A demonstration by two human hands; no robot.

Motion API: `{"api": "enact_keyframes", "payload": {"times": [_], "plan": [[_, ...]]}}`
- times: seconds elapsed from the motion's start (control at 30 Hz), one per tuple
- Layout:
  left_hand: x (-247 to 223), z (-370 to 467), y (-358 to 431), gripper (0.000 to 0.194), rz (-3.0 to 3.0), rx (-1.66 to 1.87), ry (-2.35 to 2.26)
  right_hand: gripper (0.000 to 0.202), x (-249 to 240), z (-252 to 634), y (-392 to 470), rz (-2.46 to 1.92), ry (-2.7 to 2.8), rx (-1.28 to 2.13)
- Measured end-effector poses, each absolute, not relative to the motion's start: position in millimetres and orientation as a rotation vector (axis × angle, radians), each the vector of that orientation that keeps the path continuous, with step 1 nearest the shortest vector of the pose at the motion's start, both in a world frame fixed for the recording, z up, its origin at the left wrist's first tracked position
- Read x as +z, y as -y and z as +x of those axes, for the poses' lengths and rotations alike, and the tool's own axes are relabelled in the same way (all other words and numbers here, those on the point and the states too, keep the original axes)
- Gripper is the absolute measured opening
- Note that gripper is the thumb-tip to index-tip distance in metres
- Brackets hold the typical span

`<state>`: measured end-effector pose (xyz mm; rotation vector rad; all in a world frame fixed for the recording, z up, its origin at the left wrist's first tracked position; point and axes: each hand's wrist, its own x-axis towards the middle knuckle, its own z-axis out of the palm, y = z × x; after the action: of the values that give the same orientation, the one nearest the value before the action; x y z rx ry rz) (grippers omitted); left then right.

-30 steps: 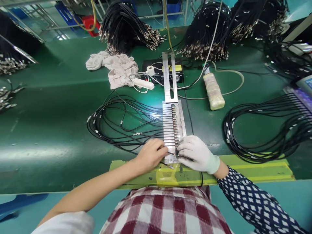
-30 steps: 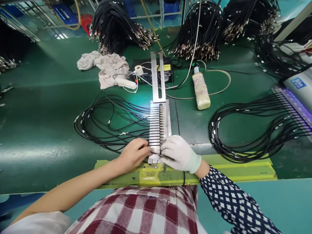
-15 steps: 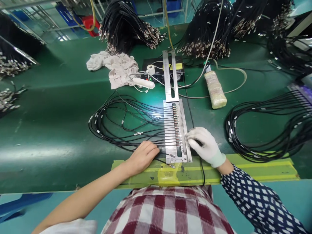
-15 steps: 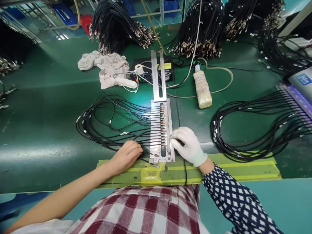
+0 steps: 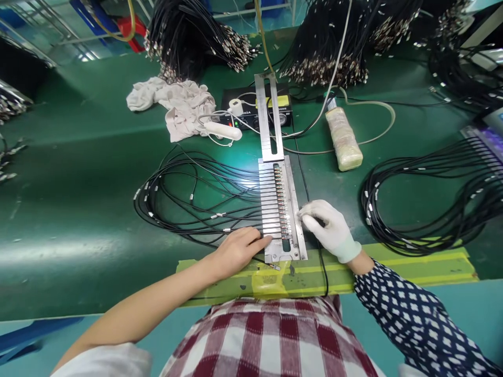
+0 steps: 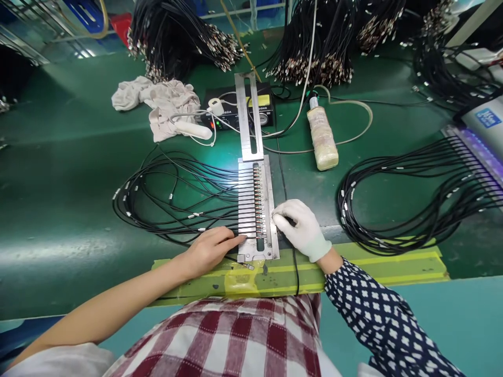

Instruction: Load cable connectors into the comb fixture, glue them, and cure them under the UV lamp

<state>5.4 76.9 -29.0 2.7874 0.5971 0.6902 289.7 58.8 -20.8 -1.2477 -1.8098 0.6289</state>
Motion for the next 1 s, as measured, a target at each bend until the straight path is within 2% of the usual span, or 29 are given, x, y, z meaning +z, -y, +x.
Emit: {"api": "enact_keyframes", "payload": {"times": [0.6, 0.77, 0.9, 1.0], "plan": [[-30, 12, -79, 0.032, 2.8, 0.797, -0.472, 0.008, -21, 291, -62, -1.276, 1.777, 0.72], [-35, 9, -72, 0.03, 2.741, 0.744, -0.547, 0.007, -21, 290, -62, -1.283, 1.763, 0.722], [-36, 4, -61, 0.038, 2.805, 0.696, -0.788, 0.008, -21, 290, -61, -1.282, 1.764, 0.72], [-33, 2, -58, 0.041, 2.823, 0.637, -0.806, 0.008, -22, 291, -61, -1.289, 1.772, 0.722]]}}
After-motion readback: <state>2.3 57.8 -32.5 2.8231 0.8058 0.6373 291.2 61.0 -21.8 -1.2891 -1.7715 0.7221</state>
